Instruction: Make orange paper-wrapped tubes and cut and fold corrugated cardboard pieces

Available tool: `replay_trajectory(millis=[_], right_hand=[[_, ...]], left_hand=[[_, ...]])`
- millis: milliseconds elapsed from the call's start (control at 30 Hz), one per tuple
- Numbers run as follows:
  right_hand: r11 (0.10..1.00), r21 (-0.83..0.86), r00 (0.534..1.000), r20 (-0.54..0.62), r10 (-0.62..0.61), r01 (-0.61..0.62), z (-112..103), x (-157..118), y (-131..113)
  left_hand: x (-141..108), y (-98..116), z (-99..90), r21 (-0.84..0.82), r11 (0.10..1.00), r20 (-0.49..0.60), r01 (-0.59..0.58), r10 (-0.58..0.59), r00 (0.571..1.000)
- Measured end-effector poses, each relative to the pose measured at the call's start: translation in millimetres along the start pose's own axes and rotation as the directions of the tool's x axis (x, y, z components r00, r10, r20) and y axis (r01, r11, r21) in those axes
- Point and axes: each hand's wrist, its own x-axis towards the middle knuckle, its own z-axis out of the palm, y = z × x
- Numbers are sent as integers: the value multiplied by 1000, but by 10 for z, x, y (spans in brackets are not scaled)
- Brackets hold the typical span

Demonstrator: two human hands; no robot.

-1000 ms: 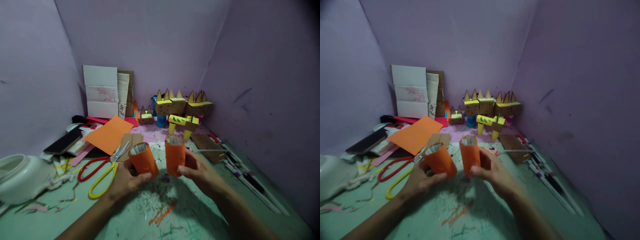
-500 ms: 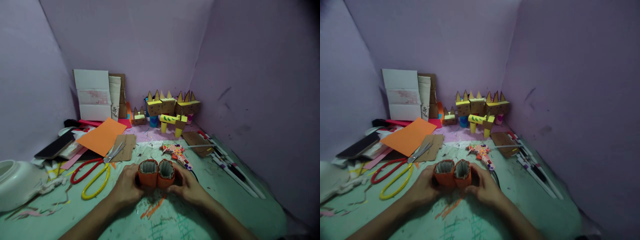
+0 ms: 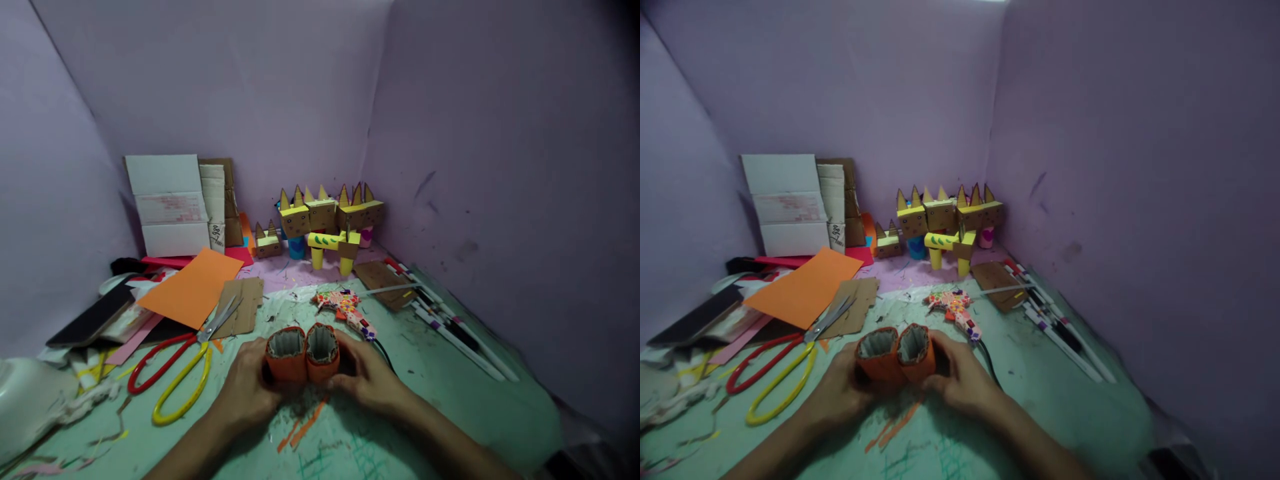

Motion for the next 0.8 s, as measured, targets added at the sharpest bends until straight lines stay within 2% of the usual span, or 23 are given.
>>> replay_trajectory(millis=[133, 267, 333, 433, 533, 633, 700, 800], right_hand=[[1000, -22, 1000, -13, 17, -17, -2, 12, -26], [996, -81, 999, 5, 37, -36, -72, 225, -215], [993, -103, 999, 12, 53, -51, -124, 460, -320], [964, -238, 992, -72, 106, -120, -200, 940, -340], [929, -318, 980, -119, 158, -188, -237, 1427, -168], [893, -381, 969, -150, 196, -240, -215, 1722, 12], [882, -405, 966, -186, 178, -240, -177, 1749, 36], [900, -401, 971, -221, 89, -174, -97, 1538, -84]], left_hand=[[21, -38, -28, 0, 1000, 92, -13, 12, 996], [56, -48, -58, -175, 983, 83, 54, -40, 996], [77, -63, -95, -220, 974, 23, 54, -50, 998], [103, -107, -173, -147, 987, -79, 68, -80, 994], [116, -144, -243, -102, 990, -92, 94, -103, 990], [110, -143, -287, -84, 993, -64, 77, -83, 995], [99, -130, -309, -85, 995, -39, 55, -59, 998], [84, -109, -340, -192, 981, -3, 31, -33, 999]])
